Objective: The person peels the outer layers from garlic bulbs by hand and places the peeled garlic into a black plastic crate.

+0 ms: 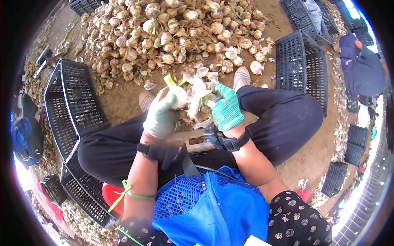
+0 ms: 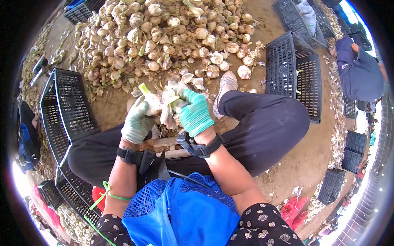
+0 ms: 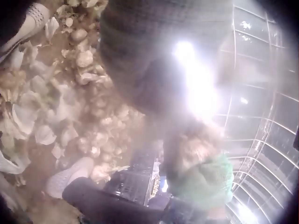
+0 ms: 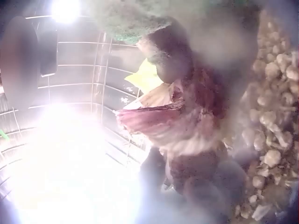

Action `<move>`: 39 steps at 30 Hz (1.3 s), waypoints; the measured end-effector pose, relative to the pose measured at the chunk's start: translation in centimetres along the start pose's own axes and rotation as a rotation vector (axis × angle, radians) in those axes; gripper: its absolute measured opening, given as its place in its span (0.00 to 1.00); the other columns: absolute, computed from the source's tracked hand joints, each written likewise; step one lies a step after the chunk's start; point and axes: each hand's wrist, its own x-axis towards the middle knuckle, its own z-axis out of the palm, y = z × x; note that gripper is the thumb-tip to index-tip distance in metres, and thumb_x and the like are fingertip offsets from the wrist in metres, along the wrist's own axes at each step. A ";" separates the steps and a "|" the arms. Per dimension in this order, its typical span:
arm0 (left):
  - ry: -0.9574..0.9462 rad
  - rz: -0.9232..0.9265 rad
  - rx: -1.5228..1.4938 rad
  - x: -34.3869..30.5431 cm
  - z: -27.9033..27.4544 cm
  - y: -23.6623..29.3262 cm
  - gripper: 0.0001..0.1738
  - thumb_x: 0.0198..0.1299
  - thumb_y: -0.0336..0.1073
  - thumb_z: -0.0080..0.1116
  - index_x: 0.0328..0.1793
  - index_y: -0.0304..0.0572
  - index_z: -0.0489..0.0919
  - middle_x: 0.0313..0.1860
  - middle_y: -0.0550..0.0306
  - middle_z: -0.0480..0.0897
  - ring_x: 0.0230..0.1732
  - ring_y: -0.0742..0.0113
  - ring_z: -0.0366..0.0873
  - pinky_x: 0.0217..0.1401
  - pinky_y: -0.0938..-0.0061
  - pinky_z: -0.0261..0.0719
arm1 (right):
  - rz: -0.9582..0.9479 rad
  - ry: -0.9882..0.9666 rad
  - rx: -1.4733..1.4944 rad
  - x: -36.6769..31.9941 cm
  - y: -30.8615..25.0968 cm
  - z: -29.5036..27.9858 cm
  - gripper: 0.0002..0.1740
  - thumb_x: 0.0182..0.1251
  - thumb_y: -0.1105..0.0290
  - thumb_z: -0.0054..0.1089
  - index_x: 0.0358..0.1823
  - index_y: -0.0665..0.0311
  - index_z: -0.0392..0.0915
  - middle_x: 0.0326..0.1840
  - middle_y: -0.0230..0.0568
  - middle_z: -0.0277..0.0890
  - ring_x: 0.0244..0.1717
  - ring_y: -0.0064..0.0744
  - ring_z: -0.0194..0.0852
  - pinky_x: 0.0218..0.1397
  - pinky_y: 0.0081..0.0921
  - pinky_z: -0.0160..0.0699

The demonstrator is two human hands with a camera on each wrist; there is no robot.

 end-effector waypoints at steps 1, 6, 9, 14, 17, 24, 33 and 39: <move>0.001 0.004 0.002 -0.1 0.1 0.1 0.29 0.45 0.45 0.61 0.49 0.34 0.67 0.41 0.52 0.74 0.43 0.65 0.73 0.44 0.72 0.72 | -0.003 -0.003 0.001 0.1 0.1 0.0 0.13 0.51 0.84 0.46 0.38 0.70 0.74 0.34 0.36 0.75 0.35 0.20 0.70 0.37 0.17 0.69; -0.146 0.078 0.038 -1.2 0.9 1.4 0.38 0.37 0.42 0.68 0.53 0.34 0.64 0.40 0.57 0.72 0.41 0.67 0.71 0.44 0.78 0.70 | 0.115 0.379 -0.078 3.4 4.3 -3.6 0.12 0.50 0.83 0.46 0.36 0.68 0.75 0.27 0.36 0.74 0.25 0.24 0.71 0.29 0.20 0.71; -0.167 0.104 0.034 -1.1 1.2 1.6 0.38 0.35 0.35 0.68 0.55 0.34 0.63 0.41 0.57 0.72 0.42 0.67 0.71 0.45 0.78 0.71 | -0.204 0.224 -0.501 3.1 4.0 -3.0 0.14 0.52 0.82 0.48 0.41 0.66 0.75 0.28 0.39 0.75 0.25 0.22 0.69 0.29 0.18 0.69; 0.023 0.143 0.440 -1.3 2.2 1.7 0.36 0.32 0.28 0.64 0.55 0.35 0.66 0.44 0.56 0.73 0.44 0.66 0.72 0.50 0.77 0.70 | -0.358 -0.076 -0.393 0.8 -0.7 0.4 0.13 0.48 0.75 0.57 0.38 0.69 0.76 0.35 0.42 0.75 0.33 0.30 0.74 0.36 0.23 0.72; 0.149 0.290 0.815 -0.8 1.7 0.9 0.35 0.29 0.29 0.66 0.52 0.36 0.69 0.45 0.56 0.73 0.45 0.66 0.72 0.51 0.76 0.69 | -0.214 -0.051 -0.644 0.4 -0.6 1.5 0.16 0.45 0.67 0.63 0.35 0.69 0.76 0.33 0.51 0.75 0.34 0.39 0.76 0.38 0.29 0.72; 0.097 0.181 0.451 -1.6 2.7 1.6 0.37 0.28 0.25 0.63 0.53 0.33 0.67 0.46 0.56 0.72 0.47 0.68 0.70 0.52 0.76 0.69 | -0.003 -0.022 -0.344 1.3 2.1 0.9 0.10 0.51 0.74 0.57 0.35 0.70 0.75 0.29 0.45 0.77 0.27 0.30 0.74 0.34 0.24 0.72; -0.098 0.050 0.321 -1.0 1.6 1.5 0.35 0.36 0.27 0.63 0.56 0.34 0.65 0.43 0.58 0.73 0.44 0.69 0.72 0.50 0.78 0.69 | -0.050 -0.287 -0.253 1.1 0.2 -0.2 0.14 0.56 0.67 0.55 0.39 0.71 0.74 0.33 0.42 0.77 0.32 0.25 0.71 0.37 0.23 0.70; -0.169 -0.060 0.265 -1.0 1.0 1.7 0.42 0.32 0.30 0.68 0.59 0.34 0.63 0.45 0.56 0.74 0.45 0.67 0.72 0.49 0.76 0.71 | 0.047 -0.266 -0.150 1.0 1.1 -0.3 0.19 0.55 0.64 0.59 0.42 0.72 0.74 0.32 0.38 0.77 0.33 0.18 0.68 0.37 0.19 0.70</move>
